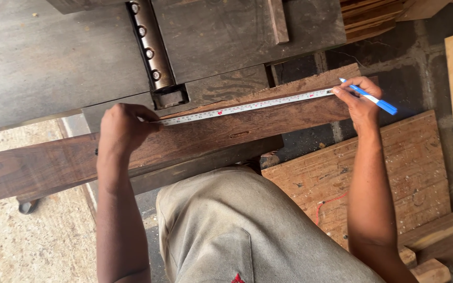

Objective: Measure and mark a wooden plank on a jointer machine using a tape measure and square.

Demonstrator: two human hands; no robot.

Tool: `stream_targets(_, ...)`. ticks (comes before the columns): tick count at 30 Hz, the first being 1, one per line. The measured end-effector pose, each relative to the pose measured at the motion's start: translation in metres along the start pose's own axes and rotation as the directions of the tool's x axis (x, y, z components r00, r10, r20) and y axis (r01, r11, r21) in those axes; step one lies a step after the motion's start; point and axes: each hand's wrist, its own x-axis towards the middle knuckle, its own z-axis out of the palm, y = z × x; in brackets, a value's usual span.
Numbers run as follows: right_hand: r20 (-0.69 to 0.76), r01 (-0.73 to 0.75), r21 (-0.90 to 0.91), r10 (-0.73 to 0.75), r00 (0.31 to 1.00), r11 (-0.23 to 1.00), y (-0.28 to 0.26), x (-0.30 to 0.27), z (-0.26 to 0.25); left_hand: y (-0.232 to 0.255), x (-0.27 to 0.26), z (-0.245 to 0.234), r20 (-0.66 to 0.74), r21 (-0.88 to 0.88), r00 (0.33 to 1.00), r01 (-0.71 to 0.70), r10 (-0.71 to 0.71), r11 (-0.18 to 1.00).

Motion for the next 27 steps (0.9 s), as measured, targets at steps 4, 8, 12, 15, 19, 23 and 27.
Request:
stream_targets(4, 0.02, 0.041, 0.009, -0.041, 0.999, 0.999, 0.008, -0.001, -0.008, 0.008, -0.007, 0.012, -0.077, -0.02, 0.992, -0.101, 0.099, 0.995)
stream_targets(8, 0.027, 0.108, -0.069, -0.107, 0.994, 0.992, 0.019, -0.002, -0.016, 0.027, -0.016, 0.029, -0.248, 0.009, 0.937, -0.252, 0.246, 0.968)
stream_targets(12, 0.053, 0.102, 0.012, -0.103, 0.993, 0.995, 0.025, -0.004, -0.018, 0.04, -0.018, 0.051, -0.321, 0.066, 0.881, -0.346, 0.348, 0.936)
stream_targets(15, 0.056, 0.057, 0.09, -0.062, 0.996, 0.994, 0.027, -0.008, -0.023, 0.048, -0.022, 0.052, -0.368, 0.058, 0.871, -0.329, 0.327, 0.942)
stream_targets(19, 0.057, 0.035, 0.113, -0.042, 0.998, 0.993, 0.044, -0.009, -0.029, 0.045, -0.023, 0.055, -0.336, 0.047, 0.883, -0.332, 0.328, 0.942)
stream_targets(23, -0.003, -0.05, 0.108, 0.05, 0.999, 0.993, 0.032, -0.013, -0.018, 0.047, -0.025, 0.054, -0.343, 0.058, 0.877, -0.338, 0.337, 0.939)
stream_targets(27, -0.044, -0.07, 0.101, 0.074, 0.996, 0.992, 0.023, -0.015, -0.013, 0.049, -0.024, 0.054, -0.362, 0.053, 0.868, -0.345, 0.34, 0.937)
